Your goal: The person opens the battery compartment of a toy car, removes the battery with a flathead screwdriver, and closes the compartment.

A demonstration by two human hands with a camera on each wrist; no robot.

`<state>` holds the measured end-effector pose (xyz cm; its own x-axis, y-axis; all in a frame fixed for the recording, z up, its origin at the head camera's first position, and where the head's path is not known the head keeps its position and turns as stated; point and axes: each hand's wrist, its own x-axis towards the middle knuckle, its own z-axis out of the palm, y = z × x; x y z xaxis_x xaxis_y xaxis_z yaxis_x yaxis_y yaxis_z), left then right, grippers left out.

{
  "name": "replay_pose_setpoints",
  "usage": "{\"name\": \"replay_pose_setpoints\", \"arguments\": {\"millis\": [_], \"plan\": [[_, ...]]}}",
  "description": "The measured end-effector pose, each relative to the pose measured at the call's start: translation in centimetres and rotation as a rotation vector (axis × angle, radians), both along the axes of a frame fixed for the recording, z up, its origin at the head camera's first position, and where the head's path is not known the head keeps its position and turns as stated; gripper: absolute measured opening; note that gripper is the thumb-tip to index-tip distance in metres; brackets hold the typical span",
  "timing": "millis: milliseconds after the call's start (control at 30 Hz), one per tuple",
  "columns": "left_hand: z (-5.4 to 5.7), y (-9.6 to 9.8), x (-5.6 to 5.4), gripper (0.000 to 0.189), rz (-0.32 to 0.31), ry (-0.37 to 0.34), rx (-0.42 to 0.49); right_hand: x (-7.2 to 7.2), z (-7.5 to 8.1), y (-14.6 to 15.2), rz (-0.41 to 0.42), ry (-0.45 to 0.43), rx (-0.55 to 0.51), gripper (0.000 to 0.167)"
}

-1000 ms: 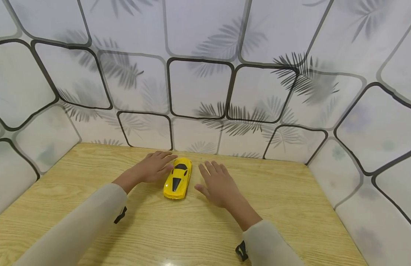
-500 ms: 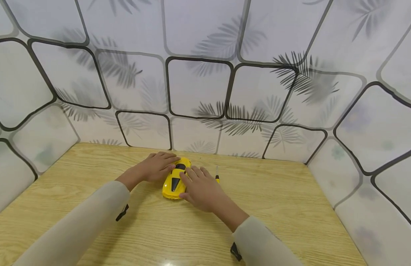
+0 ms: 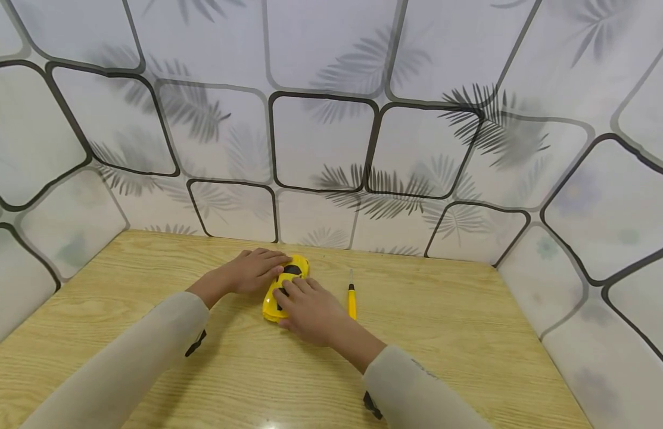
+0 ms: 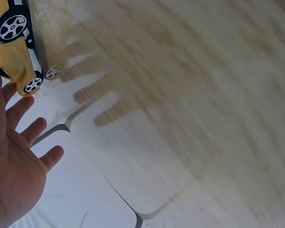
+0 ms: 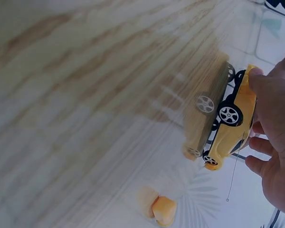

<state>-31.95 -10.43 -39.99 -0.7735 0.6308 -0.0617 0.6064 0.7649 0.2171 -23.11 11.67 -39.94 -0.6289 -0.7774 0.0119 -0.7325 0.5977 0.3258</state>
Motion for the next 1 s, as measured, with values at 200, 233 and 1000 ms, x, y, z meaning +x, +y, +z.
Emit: {"name": "replay_pose_setpoints", "arguments": {"millis": [200, 233, 1000], "plan": [[0.1, -0.1, 0.0, 0.054, -0.005, 0.003, -0.003, -0.2, -0.2, -0.1, 0.03, 0.021, -0.025, 0.059], [0.1, -0.1, 0.0, 0.054, -0.005, 0.004, -0.006, -0.2, -0.2, -0.1, 0.031, 0.018, -0.028, 0.059], [0.3, -1.2, 0.7, 0.058, 0.092, 0.043, -0.051, -0.4, -0.2, 1.7, 0.038, -0.091, -0.09, 0.056]]}}
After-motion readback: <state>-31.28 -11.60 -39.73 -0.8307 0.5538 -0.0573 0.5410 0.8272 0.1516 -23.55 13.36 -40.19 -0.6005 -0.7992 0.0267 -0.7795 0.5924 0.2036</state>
